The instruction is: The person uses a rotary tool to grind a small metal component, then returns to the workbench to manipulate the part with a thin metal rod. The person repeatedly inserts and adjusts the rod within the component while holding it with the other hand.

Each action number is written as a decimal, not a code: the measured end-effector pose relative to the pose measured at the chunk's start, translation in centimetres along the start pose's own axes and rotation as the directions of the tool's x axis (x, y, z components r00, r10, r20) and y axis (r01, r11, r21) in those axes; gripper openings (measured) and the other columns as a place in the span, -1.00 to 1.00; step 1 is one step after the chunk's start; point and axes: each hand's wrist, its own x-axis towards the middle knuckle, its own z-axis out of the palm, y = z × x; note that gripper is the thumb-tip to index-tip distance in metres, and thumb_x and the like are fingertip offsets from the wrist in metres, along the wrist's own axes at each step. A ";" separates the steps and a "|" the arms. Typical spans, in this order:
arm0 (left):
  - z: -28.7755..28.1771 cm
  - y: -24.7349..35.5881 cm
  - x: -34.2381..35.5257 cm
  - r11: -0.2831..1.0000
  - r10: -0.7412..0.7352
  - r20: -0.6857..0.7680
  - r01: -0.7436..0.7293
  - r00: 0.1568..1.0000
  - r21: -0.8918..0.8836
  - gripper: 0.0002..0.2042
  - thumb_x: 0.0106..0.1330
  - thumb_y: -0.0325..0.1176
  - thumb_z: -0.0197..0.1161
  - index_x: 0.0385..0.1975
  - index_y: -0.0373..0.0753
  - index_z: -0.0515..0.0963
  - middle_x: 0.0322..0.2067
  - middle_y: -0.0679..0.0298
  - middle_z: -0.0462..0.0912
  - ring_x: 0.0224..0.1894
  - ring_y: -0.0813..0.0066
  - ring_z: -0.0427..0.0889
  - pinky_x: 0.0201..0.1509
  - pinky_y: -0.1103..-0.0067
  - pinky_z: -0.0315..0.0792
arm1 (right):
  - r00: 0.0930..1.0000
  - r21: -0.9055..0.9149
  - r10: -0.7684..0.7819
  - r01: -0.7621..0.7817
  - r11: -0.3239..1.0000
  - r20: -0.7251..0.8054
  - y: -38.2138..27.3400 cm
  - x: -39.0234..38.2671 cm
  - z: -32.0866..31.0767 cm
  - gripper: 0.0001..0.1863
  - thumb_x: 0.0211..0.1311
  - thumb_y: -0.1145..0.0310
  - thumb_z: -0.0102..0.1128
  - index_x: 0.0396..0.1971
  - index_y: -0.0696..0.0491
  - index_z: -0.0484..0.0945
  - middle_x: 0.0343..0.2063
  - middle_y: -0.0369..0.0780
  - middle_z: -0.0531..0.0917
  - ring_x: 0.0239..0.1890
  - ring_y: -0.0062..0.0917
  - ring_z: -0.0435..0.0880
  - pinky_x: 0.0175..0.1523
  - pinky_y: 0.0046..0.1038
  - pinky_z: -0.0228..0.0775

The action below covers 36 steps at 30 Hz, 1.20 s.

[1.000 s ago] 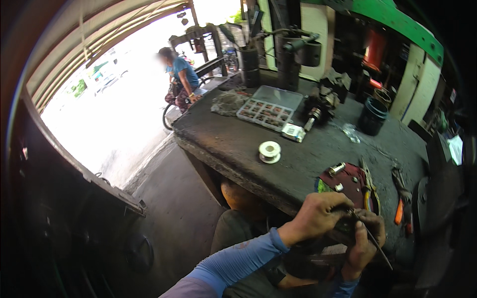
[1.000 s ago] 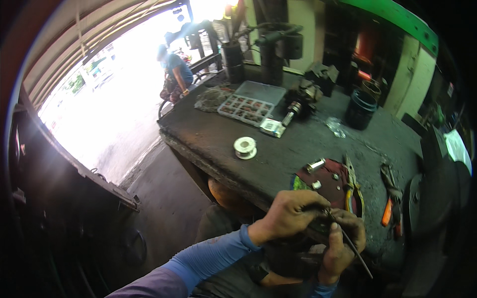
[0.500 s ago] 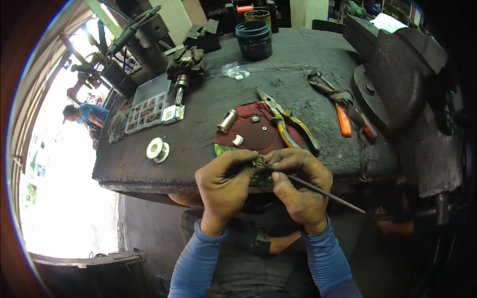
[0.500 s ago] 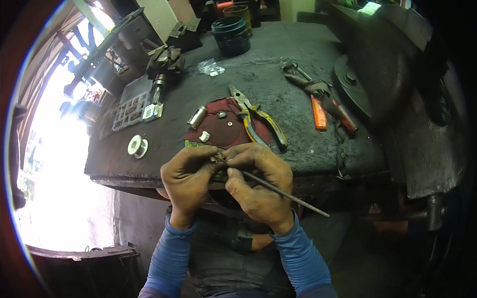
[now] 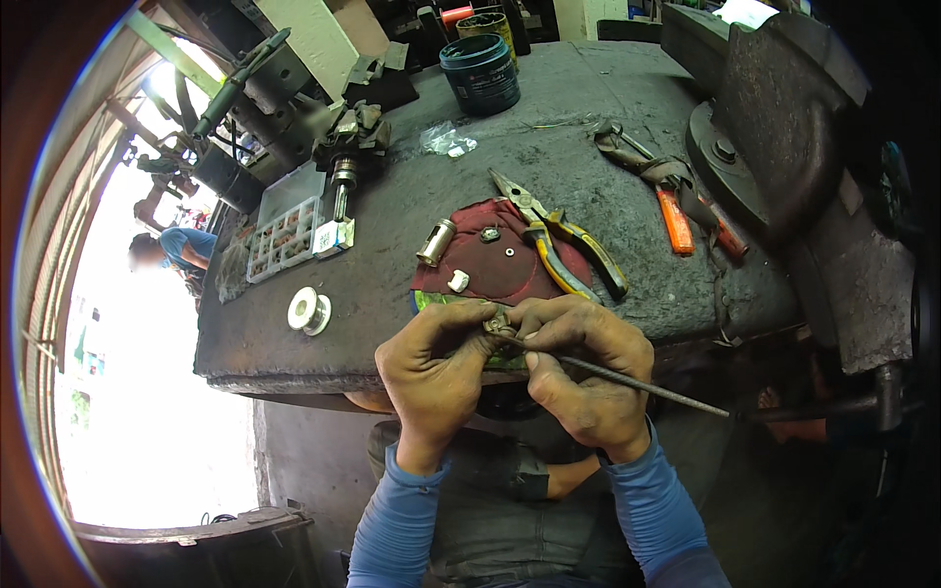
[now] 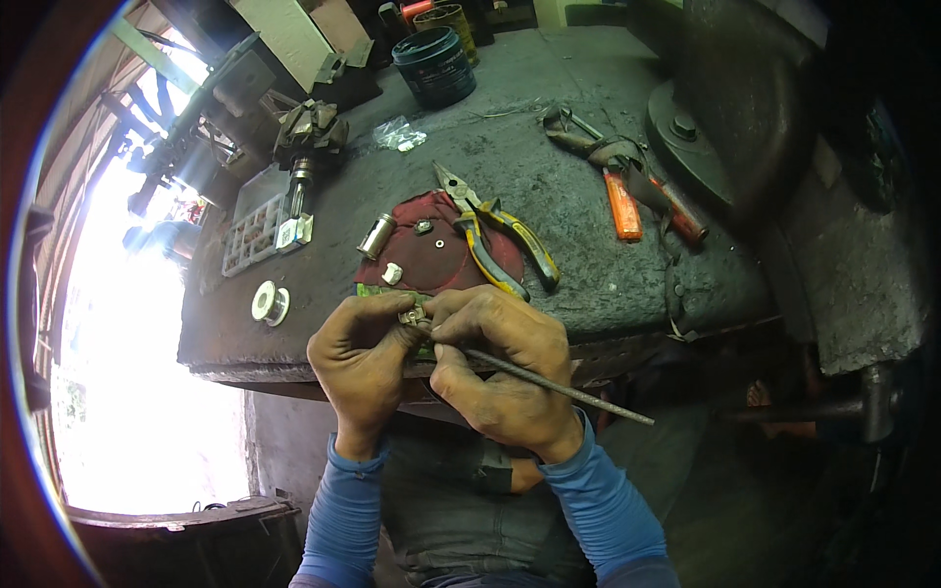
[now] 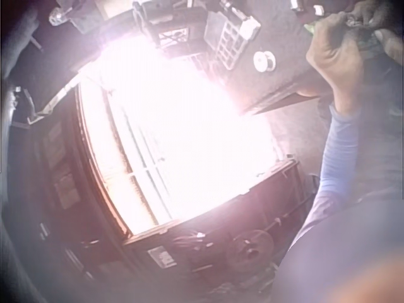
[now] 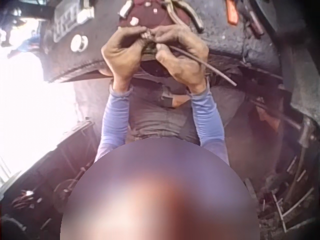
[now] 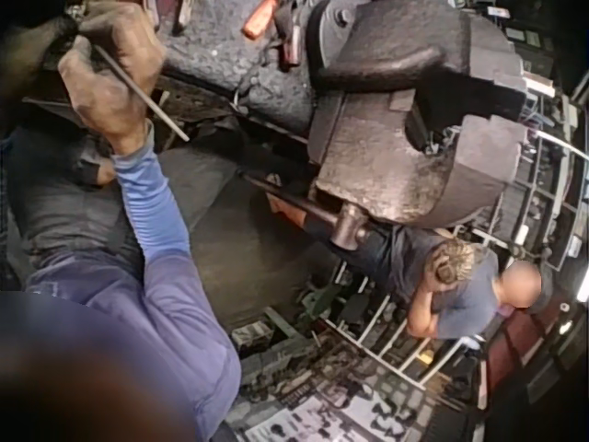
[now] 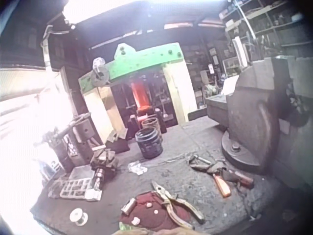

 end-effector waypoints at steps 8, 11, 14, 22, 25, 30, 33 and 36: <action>0.0 0.1 -0.1 1.000 0.013 0.003 -0.013 1.000 0.014 -0.84 0.23 -0.69 0.46 -0.21 -0.43 0.70 -0.28 0.19 0.81 -0.23 0.54 0.77 -0.09 0.60 0.66 | 0.998 0.041 0.066 -0.065 0.997 -0.020 -0.2 -0.2 0.0 -0.82 -0.06 0.64 0.31 -0.38 0.22 0.62 -0.24 -0.05 0.75 -0.28 -0.45 0.77 -0.19 -0.47 0.62; 0.1 0.1 0.0 1.000 0.017 -0.001 -0.017 1.000 0.018 -0.84 0.23 -0.69 0.46 -0.21 -0.43 0.70 -0.28 0.19 0.81 -0.23 0.54 0.77 -0.09 0.60 0.66 | 1.000 -0.008 0.006 -0.007 1.000 -0.012 -0.2 -0.1 0.1 -0.82 -0.07 0.65 0.31 -0.38 0.22 0.62 -0.24 -0.06 0.76 -0.29 -0.46 0.77 -0.20 -0.47 0.61; 0.1 0.2 -0.1 1.000 0.008 -0.004 -0.008 1.000 0.026 -0.84 0.23 -0.69 0.46 -0.21 -0.43 0.70 -0.28 0.19 0.80 -0.23 0.54 0.77 -0.09 0.60 0.66 | 1.000 -0.004 0.004 -0.004 1.000 -0.017 -0.1 0.0 0.0 -0.82 -0.07 0.66 0.30 -0.38 0.21 0.62 -0.25 -0.06 0.76 -0.30 -0.47 0.76 -0.21 -0.48 0.61; 0.0 0.2 0.0 1.000 -0.011 0.022 0.011 1.000 0.004 -0.84 0.23 -0.70 0.45 -0.22 -0.43 0.68 -0.27 0.19 0.80 -0.23 0.54 0.78 -0.08 0.60 0.67 | 0.997 -0.033 -0.057 0.055 0.998 -0.050 0.3 -0.1 0.1 -0.82 -0.06 0.68 0.26 -0.38 0.20 0.59 -0.27 -0.07 0.75 -0.31 -0.49 0.75 -0.25 -0.48 0.60; 0.0 0.3 0.0 0.997 -0.070 0.039 0.071 0.997 -0.030 -0.82 0.21 -0.71 0.45 -0.23 -0.40 0.64 -0.28 0.21 0.77 -0.19 0.56 0.74 -0.07 0.59 0.64 | 0.997 0.012 -0.041 0.041 0.999 -0.064 0.3 -0.2 0.2 -0.80 -0.05 0.72 0.24 -0.37 0.21 0.57 -0.27 -0.07 0.72 -0.29 -0.48 0.75 -0.24 -0.50 0.60; 0.2 0.6 0.1 0.992 -0.110 0.002 0.110 0.994 -0.068 -0.81 0.20 -0.71 0.45 -0.22 -0.41 0.64 -0.28 0.21 0.78 -0.20 0.54 0.76 -0.06 0.59 0.65 | 0.997 -0.024 -0.079 0.078 0.997 -0.016 0.5 -0.1 0.1 -0.79 -0.05 0.74 0.23 -0.35 0.22 0.56 -0.27 -0.07 0.70 -0.29 -0.51 0.74 -0.25 -0.54 0.59; -0.1 0.9 0.3 0.993 -0.114 0.036 0.114 0.993 -0.008 -0.80 0.20 -0.70 0.45 -0.20 -0.42 0.67 -0.26 0.19 0.79 -0.20 0.53 0.77 -0.05 0.59 0.65 | 0.997 0.001 -0.077 0.077 0.997 -0.014 0.6 -0.1 0.1 -0.79 -0.04 0.74 0.23 -0.35 0.22 0.56 -0.26 -0.08 0.70 -0.30 -0.54 0.73 -0.26 -0.55 0.59; -0.3 1.1 0.3 0.992 -0.130 0.063 0.130 0.990 0.006 -0.80 0.19 -0.70 0.46 -0.19 -0.43 0.70 -0.25 0.18 0.80 -0.21 0.53 0.77 -0.05 0.60 0.65 | 0.999 0.014 -0.023 0.023 1.000 -0.024 0.5 -0.2 0.1 -0.79 -0.03 0.73 0.23 -0.34 0.22 0.56 -0.25 -0.09 0.71 -0.31 -0.57 0.72 -0.26 -0.55 0.58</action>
